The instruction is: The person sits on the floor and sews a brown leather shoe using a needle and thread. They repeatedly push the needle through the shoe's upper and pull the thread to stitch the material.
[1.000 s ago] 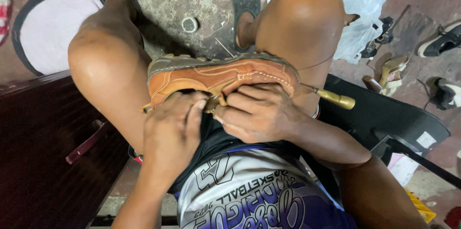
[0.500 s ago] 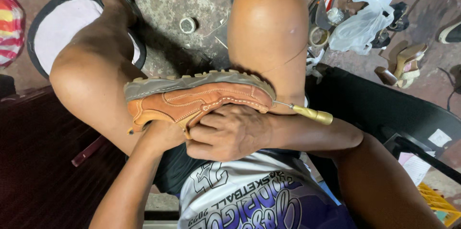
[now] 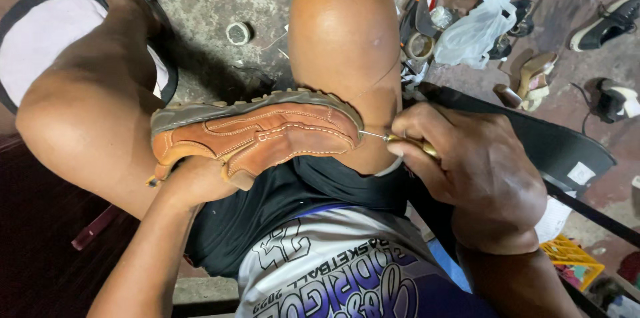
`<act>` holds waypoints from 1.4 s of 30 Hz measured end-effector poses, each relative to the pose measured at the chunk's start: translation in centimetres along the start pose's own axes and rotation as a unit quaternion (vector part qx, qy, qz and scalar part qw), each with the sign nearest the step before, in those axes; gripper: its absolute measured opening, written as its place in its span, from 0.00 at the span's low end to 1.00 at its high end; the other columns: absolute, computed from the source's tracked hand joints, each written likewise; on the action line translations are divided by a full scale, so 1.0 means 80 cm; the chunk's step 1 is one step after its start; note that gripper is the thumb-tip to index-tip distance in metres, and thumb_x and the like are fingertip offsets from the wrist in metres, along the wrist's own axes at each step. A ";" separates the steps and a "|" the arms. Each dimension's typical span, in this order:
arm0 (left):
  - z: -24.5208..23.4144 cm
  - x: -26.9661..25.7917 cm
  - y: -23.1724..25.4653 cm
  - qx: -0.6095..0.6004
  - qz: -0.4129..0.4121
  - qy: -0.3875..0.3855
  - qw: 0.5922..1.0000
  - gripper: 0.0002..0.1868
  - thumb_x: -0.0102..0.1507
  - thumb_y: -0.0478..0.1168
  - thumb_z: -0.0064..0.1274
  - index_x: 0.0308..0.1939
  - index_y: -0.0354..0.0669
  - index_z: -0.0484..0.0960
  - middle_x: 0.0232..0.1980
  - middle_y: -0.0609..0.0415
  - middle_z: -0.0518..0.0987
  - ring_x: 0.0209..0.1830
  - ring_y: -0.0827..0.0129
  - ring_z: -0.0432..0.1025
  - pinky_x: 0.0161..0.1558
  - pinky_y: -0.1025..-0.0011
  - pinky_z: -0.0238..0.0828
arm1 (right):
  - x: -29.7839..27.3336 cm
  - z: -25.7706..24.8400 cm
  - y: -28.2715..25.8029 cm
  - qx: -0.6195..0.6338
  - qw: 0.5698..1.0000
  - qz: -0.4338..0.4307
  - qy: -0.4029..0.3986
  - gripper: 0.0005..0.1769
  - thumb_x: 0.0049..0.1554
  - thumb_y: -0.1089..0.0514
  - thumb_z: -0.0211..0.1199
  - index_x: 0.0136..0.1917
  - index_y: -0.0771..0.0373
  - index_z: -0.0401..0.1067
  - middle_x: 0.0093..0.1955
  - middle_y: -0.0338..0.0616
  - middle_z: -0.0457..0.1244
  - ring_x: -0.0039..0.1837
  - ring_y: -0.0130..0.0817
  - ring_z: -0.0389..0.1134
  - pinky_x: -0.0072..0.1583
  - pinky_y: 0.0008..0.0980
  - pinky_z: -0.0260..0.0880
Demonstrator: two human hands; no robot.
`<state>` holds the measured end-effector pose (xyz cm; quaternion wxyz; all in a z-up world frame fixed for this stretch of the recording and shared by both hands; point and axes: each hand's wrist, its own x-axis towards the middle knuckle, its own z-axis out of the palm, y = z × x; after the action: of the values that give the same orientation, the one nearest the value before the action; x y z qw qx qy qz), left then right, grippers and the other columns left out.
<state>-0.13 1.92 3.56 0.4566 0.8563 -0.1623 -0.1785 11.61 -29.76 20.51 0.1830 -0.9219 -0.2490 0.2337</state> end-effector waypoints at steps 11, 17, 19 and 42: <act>-0.009 0.032 0.030 -0.218 -0.065 -0.009 0.974 0.23 0.67 0.46 0.50 0.64 0.41 0.77 0.66 0.47 0.78 0.67 0.58 0.71 0.67 0.63 0.64 | 0.009 -0.002 -0.019 -0.078 0.992 -0.091 0.046 0.09 0.63 0.53 0.63 0.46 0.60 0.70 0.42 0.46 0.65 0.42 0.50 0.68 0.42 0.46 0.65; -0.012 0.032 0.026 -0.209 -0.095 -0.028 0.973 0.23 0.66 0.47 0.51 0.63 0.42 0.77 0.66 0.49 0.78 0.66 0.60 0.71 0.67 0.65 0.64 | 0.023 0.004 -0.022 -0.092 0.989 -0.114 0.022 0.08 0.60 0.56 0.64 0.46 0.61 0.70 0.44 0.45 0.65 0.43 0.48 0.69 0.41 0.44 0.66; -0.013 0.034 0.026 -0.203 -0.092 -0.028 0.974 0.23 0.66 0.46 0.51 0.63 0.42 0.77 0.66 0.49 0.78 0.66 0.60 0.71 0.67 0.64 0.64 | 0.029 0.005 -0.021 -0.082 0.987 -0.135 0.029 0.06 0.60 0.58 0.64 0.48 0.61 0.70 0.47 0.45 0.66 0.44 0.47 0.70 0.43 0.43 0.67; -0.021 0.025 0.024 -0.185 -0.110 -0.027 0.976 0.22 0.65 0.45 0.51 0.62 0.41 0.78 0.64 0.48 0.79 0.65 0.58 0.71 0.65 0.63 0.64 | 0.029 0.041 -0.002 -0.055 0.977 -0.196 0.062 0.08 0.58 0.60 0.67 0.44 0.62 0.69 0.43 0.46 0.61 0.42 0.44 0.68 0.42 0.40 0.67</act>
<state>2.21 1.22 5.69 0.5805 0.7642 -0.0440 -0.2777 11.65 -27.64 17.11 0.1896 -0.8767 -0.4250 0.1214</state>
